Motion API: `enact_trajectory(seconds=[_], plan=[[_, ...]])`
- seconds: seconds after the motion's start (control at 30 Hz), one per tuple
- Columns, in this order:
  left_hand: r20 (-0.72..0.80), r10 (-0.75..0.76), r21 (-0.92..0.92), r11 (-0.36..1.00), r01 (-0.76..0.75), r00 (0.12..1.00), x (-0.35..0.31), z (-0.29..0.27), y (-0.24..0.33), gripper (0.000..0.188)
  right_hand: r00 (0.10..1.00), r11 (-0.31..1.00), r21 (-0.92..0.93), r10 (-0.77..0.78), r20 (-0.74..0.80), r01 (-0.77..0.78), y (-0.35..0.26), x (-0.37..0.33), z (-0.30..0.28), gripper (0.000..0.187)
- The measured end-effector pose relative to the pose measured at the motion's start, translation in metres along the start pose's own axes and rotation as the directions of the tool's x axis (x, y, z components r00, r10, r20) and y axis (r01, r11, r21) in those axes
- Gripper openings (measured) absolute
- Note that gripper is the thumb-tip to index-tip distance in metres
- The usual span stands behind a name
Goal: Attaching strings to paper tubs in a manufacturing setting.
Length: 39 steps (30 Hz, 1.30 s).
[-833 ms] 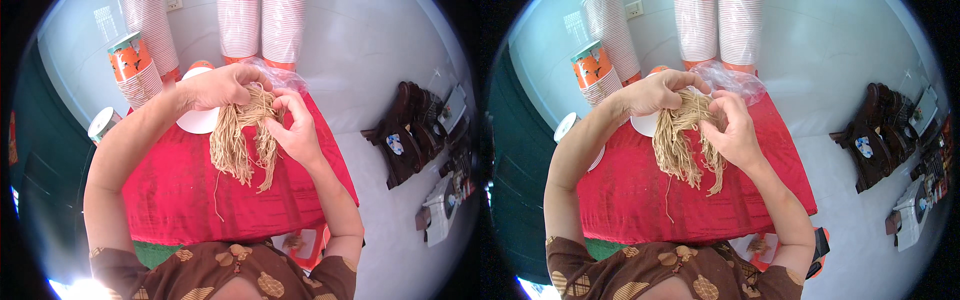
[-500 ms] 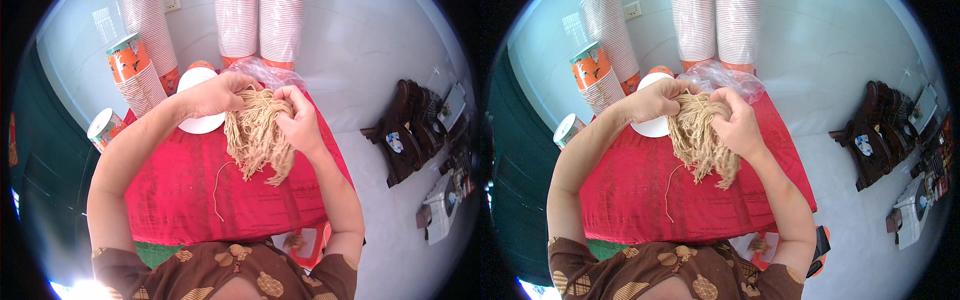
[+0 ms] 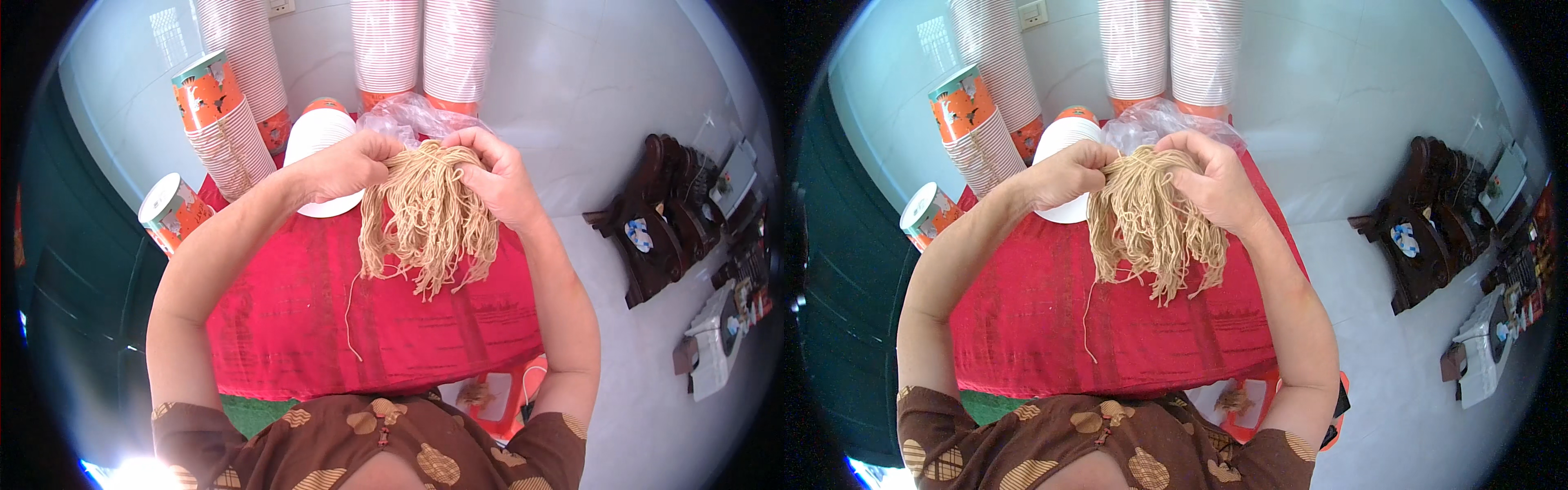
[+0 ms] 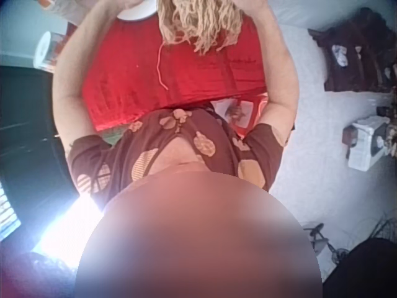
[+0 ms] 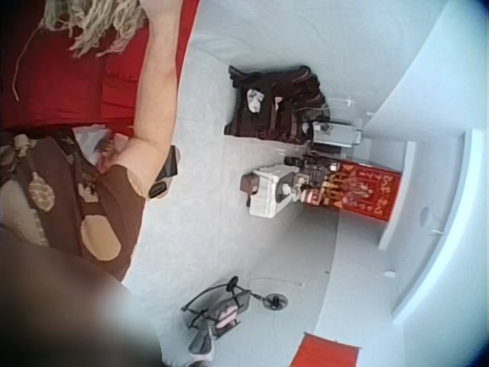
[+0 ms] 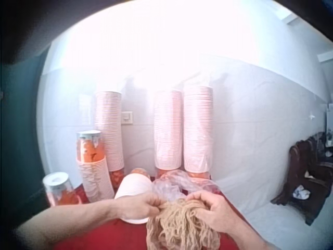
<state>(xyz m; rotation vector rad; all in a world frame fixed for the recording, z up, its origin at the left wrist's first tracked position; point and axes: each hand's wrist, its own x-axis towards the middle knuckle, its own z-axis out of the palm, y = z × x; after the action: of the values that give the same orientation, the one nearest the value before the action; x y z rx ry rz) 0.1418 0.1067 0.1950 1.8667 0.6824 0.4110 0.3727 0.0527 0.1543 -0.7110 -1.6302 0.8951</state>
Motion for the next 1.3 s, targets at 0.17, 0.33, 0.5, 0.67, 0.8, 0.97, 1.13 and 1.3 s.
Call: enact_trajectory(seconds=[0.17,0.33,0.5,0.67,0.8,0.97,1.13,1.3], plan=[[0.005,-0.021,-0.053,0.998,0.021,1.000,-0.001,0.003,0.001,0.036,1.000,1.000,-0.029,-0.007,0.012,0.008,-0.010,0.003,0.000,0.027],[-0.080,0.011,-0.111,0.994,-0.020,0.997,0.004,0.004,-0.026,0.023,0.997,0.997,0.025,-0.074,-0.033,0.075,-0.012,0.002,-0.002,0.026],[-0.174,-0.148,-0.375,0.924,0.074,0.974,-0.011,-0.003,-0.046,0.029,0.976,0.967,0.192,-0.139,-0.165,0.170,-0.007,-0.006,-0.017,0.021],[-0.201,-0.117,-0.446,0.895,0.016,0.973,-0.030,-0.012,-0.073,0.022,0.962,0.934,0.300,-0.124,-0.244,0.197,-0.005,-0.012,-0.034,0.020],[-0.124,-0.124,-0.498,0.866,0.046,0.985,-0.039,-0.004,-0.088,0.018,0.957,0.918,0.317,-0.167,-0.238,0.240,-0.003,-0.012,-0.033,0.018],[-0.023,-0.091,-0.464,0.883,0.069,0.996,-0.044,0.004,-0.108,0.012,0.905,0.909,0.290,-0.176,-0.386,0.300,-0.009,-0.009,-0.032,0.017],[-0.082,-0.199,-0.157,0.970,0.185,0.976,-0.045,0.013,-0.118,0.007,0.936,0.949,0.214,-0.159,-0.315,0.233,-0.022,-0.009,-0.033,0.016],[-0.261,0.692,0.660,0.637,-0.398,0.673,-0.032,0.047,-0.070,0.022,0.976,0.985,0.062,-0.153,-0.155,0.164,-0.032,-0.009,-0.025,0.018]])
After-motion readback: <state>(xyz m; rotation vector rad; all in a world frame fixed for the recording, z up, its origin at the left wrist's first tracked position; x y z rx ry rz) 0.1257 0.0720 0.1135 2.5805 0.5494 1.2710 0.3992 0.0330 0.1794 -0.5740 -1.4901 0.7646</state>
